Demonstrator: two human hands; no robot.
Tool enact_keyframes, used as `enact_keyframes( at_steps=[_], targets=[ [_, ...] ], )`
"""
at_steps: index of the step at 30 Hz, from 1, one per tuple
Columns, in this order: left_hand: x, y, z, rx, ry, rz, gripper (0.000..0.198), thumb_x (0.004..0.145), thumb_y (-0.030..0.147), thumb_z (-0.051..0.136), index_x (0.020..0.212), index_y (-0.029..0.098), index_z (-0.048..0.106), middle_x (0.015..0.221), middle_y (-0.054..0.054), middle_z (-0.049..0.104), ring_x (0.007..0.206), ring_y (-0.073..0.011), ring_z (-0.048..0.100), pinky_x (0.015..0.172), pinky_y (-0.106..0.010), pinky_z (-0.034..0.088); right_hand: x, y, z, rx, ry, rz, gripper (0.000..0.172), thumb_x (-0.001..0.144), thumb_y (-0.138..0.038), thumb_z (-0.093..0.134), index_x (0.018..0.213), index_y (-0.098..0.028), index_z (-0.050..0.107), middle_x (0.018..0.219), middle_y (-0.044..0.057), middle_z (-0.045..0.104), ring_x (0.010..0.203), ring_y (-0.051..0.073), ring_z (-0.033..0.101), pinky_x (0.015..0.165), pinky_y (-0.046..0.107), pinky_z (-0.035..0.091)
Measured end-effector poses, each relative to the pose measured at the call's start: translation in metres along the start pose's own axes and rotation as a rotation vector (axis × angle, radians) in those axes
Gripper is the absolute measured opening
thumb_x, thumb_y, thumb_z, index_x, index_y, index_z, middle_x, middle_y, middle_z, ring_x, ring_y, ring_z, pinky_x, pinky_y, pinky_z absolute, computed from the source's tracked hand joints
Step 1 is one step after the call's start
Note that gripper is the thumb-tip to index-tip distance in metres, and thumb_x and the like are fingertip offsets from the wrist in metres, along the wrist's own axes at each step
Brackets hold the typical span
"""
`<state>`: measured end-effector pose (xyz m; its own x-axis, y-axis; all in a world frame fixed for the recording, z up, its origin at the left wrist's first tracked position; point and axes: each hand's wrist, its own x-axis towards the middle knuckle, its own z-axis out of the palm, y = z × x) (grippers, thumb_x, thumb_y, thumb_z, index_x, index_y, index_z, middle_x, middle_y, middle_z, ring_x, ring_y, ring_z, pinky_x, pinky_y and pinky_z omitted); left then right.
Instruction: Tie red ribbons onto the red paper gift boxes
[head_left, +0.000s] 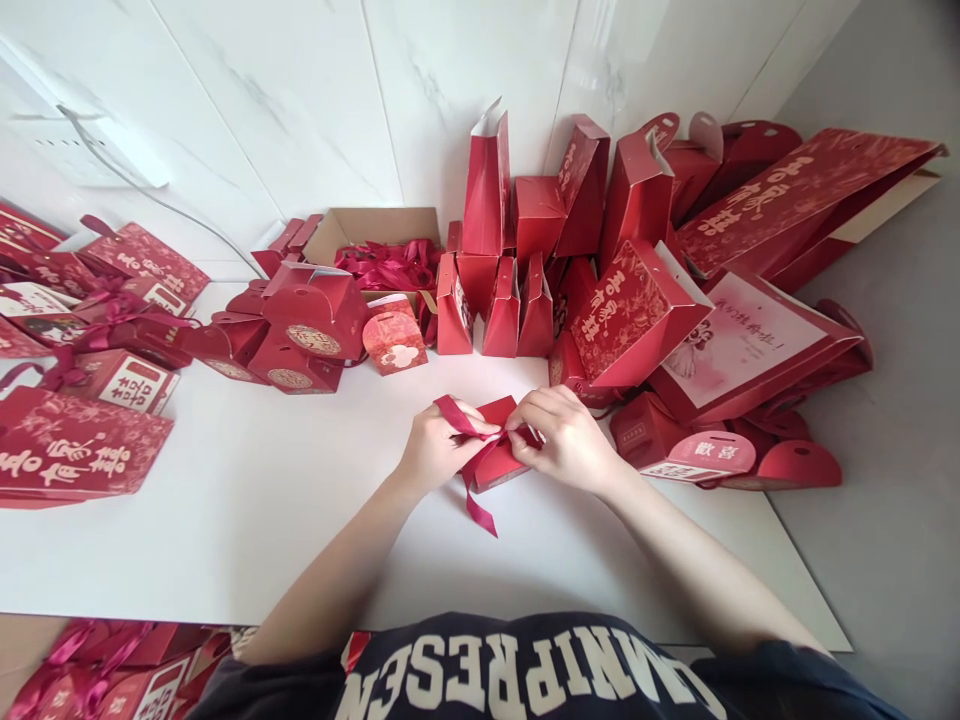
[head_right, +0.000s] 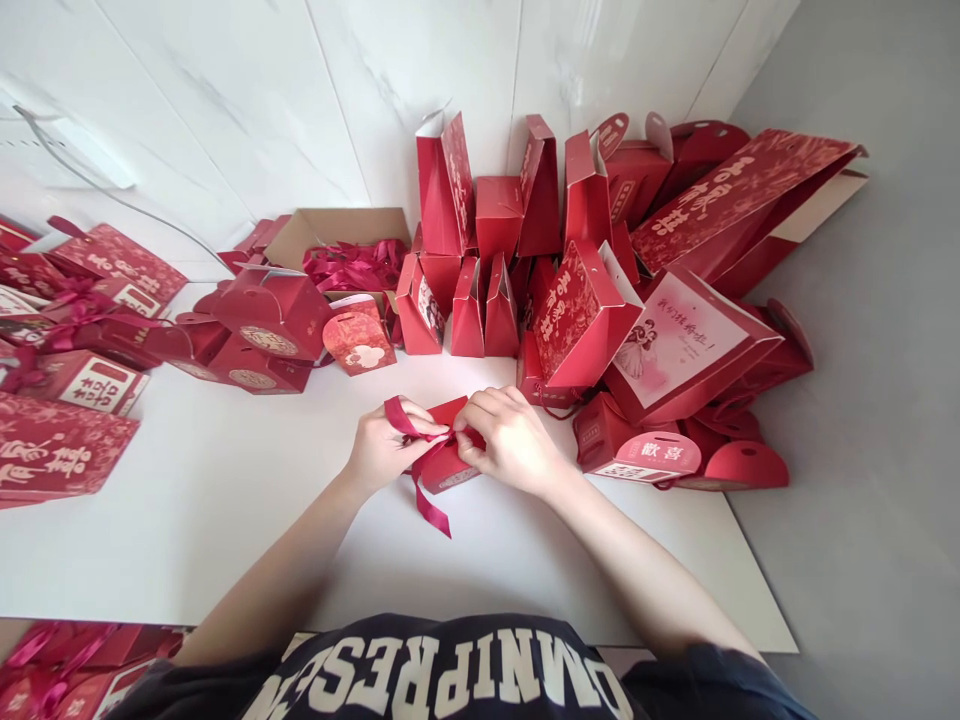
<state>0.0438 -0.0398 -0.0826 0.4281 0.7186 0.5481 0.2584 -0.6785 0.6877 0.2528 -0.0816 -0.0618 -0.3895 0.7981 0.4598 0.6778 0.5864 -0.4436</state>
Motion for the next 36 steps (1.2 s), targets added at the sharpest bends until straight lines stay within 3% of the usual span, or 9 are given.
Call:
enact_keyframes(
  at_steps=[3,7,10,15,19,27,33,36],
  targets=[
    [-0.001,0.0,0.001,0.017,0.01,0.022,0.011,0.079,0.015,0.072,0.082,0.023,0.077,0.081,-0.002,0.075,0.077,-0.015,0.069,0.072,-0.029,0.057,-0.001,-0.002,0.0,-0.089,0.011,-0.021,0.009,0.083,-0.012,0.056,0.088,-0.02,0.059,0.087,0.006,0.064,0.082,0.022,0.055,0.077,0.037,0.039],
    [-0.002,0.0,0.001,0.027,0.017,0.037,0.01,0.08,0.016,0.071,0.081,0.024,0.077,0.08,-0.001,0.074,0.075,-0.0146,0.068,0.072,-0.029,0.057,-0.001,-0.002,-0.002,0.057,-0.062,0.064,0.017,0.081,-0.012,0.059,0.096,-0.021,0.056,0.093,0.005,0.062,0.089,0.023,0.056,0.08,0.037,0.041],
    [-0.002,0.001,0.002,0.04,0.025,0.048,0.009,0.08,0.017,0.072,0.082,0.024,0.077,0.08,-0.001,0.075,0.076,-0.0151,0.068,0.073,-0.029,0.057,0.0,-0.001,-0.002,0.13,-0.089,0.06,0.014,0.082,-0.011,0.058,0.091,-0.022,0.057,0.091,0.004,0.062,0.087,0.021,0.056,0.081,0.037,0.041],
    [-0.003,0.001,0.002,0.057,0.015,0.029,0.009,0.081,0.019,0.071,0.083,0.025,0.077,0.08,-0.001,0.075,0.078,-0.0161,0.069,0.074,-0.03,0.058,0.001,0.0,-0.002,0.029,-0.005,0.041,0.013,0.08,-0.012,0.059,0.088,-0.021,0.056,0.089,0.004,0.062,0.086,0.022,0.055,0.08,0.039,0.039],
    [-0.004,0.0,0.002,0.052,0.018,0.022,0.012,0.08,0.016,0.07,0.084,0.026,0.077,0.082,-0.001,0.075,0.077,-0.0152,0.068,0.073,-0.03,0.057,0.0,-0.002,-0.001,0.054,-0.078,0.038,0.015,0.081,-0.013,0.059,0.093,-0.021,0.057,0.094,0.005,0.063,0.088,0.022,0.056,0.081,0.038,0.04],
    [-0.001,0.006,0.001,0.081,-0.002,0.024,0.007,0.081,0.02,0.072,0.083,0.024,0.077,0.088,-0.003,0.072,0.084,-0.0161,0.066,0.079,-0.032,0.056,0.002,0.001,-0.009,-0.123,0.047,-0.015,0.009,0.083,-0.014,0.056,0.088,-0.021,0.055,0.09,0.006,0.063,0.085,0.023,0.055,0.084,0.043,0.039],
    [-0.003,0.003,0.002,-0.001,-0.014,-0.047,0.007,0.082,0.021,0.072,0.085,0.024,0.077,0.095,-0.004,0.071,0.09,-0.0171,0.067,0.085,-0.034,0.056,0.003,-0.002,-0.01,0.04,-0.094,0.072,0.012,0.082,-0.015,0.06,0.091,-0.022,0.058,0.091,0.005,0.063,0.086,0.023,0.055,0.081,0.04,0.04],
    [-0.003,0.003,0.002,-0.029,-0.026,-0.053,0.008,0.082,0.02,0.071,0.085,0.024,0.077,0.096,-0.004,0.071,0.091,-0.0174,0.067,0.084,-0.033,0.056,0.003,-0.001,-0.004,0.109,-0.085,0.095,0.013,0.079,-0.011,0.06,0.085,-0.022,0.057,0.086,0.003,0.062,0.083,0.021,0.055,0.081,0.038,0.041]
  ],
)
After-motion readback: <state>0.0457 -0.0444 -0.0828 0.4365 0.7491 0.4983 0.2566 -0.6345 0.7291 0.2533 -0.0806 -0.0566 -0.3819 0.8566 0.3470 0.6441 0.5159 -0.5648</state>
